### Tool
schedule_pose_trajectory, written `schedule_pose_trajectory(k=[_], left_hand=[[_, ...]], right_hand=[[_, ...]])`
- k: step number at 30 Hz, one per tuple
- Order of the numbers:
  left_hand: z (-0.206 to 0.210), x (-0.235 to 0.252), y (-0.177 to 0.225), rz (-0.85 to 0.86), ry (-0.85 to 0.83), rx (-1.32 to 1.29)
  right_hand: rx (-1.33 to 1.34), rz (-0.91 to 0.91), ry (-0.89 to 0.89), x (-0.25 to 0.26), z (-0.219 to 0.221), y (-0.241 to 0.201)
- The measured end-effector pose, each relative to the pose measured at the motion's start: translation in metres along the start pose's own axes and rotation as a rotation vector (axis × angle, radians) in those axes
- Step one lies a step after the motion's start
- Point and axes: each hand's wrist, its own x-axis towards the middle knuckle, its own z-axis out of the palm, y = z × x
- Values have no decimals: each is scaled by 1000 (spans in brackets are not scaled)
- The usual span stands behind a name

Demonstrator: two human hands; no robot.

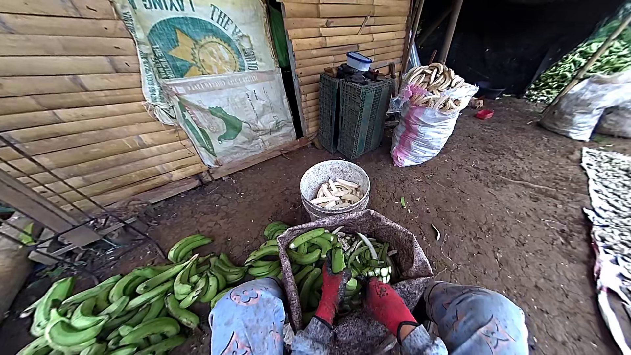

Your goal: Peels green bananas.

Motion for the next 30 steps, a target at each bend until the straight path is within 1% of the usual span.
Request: schedule_pose_trajectory(k=[1,2,3,4,5,6,7,9,10,12,14,16,18,19,20,21,22,23,24,25,26,28,29,30], left_hand=[[1,-4,3,62,-67,105],[2,-8,13,172,-184,293],[1,-13,24,308,-261,477],[0,-16,32,442,-235,544],[-2,-15,40,537,-147,511],[-8,-8,51,571,-42,456],[-17,0,63,500,34,419],[-37,17,85,178,90,464],[-45,26,87,36,99,508],[-55,40,72,-156,103,679],[-54,43,48,-239,50,966],[-46,43,20,-262,-23,1238],[-40,39,2,-261,-52,1386],[-41,36,3,-247,-64,1390],[-42,32,11,-203,-70,1332],[-43,27,20,-115,-42,1213],[-44,21,24,28,37,1080],[-42,16,24,201,153,946],[-38,12,25,321,241,810],[-33,8,27,359,273,667],[-27,4,28,321,249,504],[-17,-1,30,170,108,119],[-11,-1,30,136,54,-65],[-5,0,30,127,38,-202]], right_hand=[[-10,-14,6,-1,0,1],[-1,-31,12,-3,-1,1],[22,-47,14,-5,0,0],[32,-43,21,-2,4,1],[21,-21,5,4,6,2],[6,-13,-10,10,7,1],[4,-28,-10,13,6,1],[24,-84,58,14,-6,6],[8,-114,105,12,-17,6],[-132,-173,165,8,-34,3],[-296,-218,144,17,-29,2],[-412,-265,120,36,-13,9],[-435,-287,129,47,-9,15],[-414,-274,144,48,-15,16],[-384,-253,172,47,-23,17],[-341,-229,203,43,-32,18],[-292,-205,240,38,-41,21],[-230,-185,286,33,-48,24],[-139,-169,340,28,-56,28],[-29,-164,407,22,-62,34],[82,-170,478,18,-66,38],[216,-235,612,12,-66,42],[227,-271,636,9,-65,40],[203,-300,644,7,-62,38]])
